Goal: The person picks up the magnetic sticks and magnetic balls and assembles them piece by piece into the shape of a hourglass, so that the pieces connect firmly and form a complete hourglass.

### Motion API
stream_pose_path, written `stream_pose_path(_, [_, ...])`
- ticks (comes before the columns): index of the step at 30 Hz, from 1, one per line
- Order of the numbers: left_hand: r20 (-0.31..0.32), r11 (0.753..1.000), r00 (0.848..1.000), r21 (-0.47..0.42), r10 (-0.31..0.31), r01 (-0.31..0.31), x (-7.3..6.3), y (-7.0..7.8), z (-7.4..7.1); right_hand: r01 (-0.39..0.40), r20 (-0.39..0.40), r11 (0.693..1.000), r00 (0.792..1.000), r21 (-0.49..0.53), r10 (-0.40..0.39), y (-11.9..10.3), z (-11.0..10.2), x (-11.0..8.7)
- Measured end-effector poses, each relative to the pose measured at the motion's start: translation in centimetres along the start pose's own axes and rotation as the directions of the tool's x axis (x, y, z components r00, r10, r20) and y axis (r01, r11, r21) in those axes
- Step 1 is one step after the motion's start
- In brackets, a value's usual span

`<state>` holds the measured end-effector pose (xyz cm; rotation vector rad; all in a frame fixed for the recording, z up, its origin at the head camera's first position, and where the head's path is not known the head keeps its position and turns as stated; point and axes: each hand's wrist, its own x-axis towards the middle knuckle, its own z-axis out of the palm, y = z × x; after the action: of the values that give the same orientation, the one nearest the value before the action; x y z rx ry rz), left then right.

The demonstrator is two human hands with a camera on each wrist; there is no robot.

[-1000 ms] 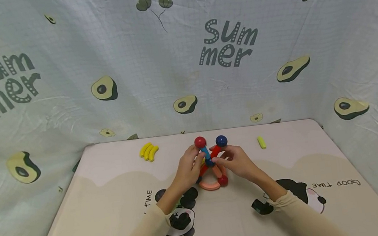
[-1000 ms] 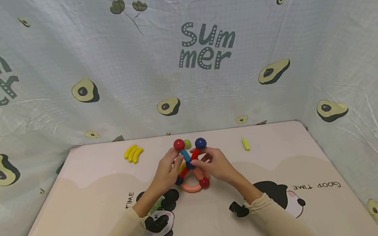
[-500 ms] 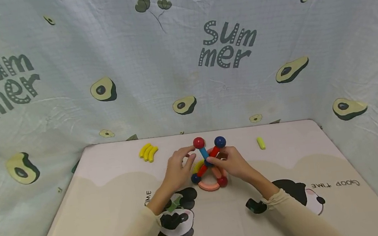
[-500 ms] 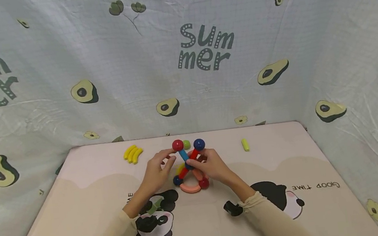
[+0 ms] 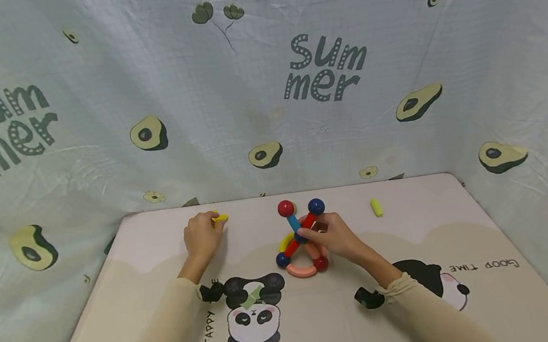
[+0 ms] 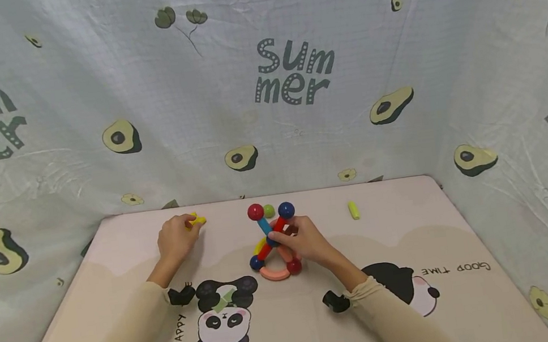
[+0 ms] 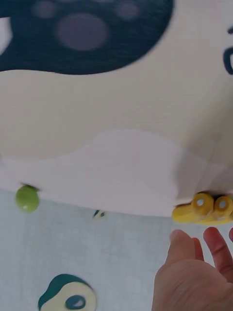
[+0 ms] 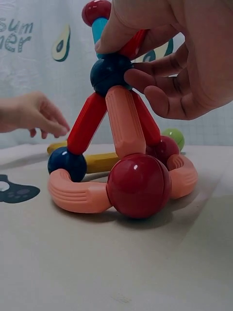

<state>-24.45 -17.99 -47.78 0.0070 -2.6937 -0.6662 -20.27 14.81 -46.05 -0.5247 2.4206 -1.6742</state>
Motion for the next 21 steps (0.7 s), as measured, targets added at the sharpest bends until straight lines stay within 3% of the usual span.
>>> stream_pose_path(4, [0.043, 0.996, 0.999, 0.090, -0.005, 0.001, 0.5, -0.6, 0.3, 0.010, 0.013, 1.000, 1.000, -0.006, -0.009, 0.2, -0.1, 0.1])
stream_pose_path(14, [0.078, 0.990, 0.997, 0.142, -0.024, 0.013, 1.2, -0.6, 1.1, -0.002, 0.048, 0.999, 0.999, -0.035, 0.004, 0.2, -0.3, 0.5])
stream_pose_path(21, [0.114, 0.982, 0.993, 0.183, 0.033, -0.053, 1.3, -0.4, 1.4, 0.000, 0.072, 0.999, 0.997, -0.032, 0.002, 0.2, -0.7, 0.6])
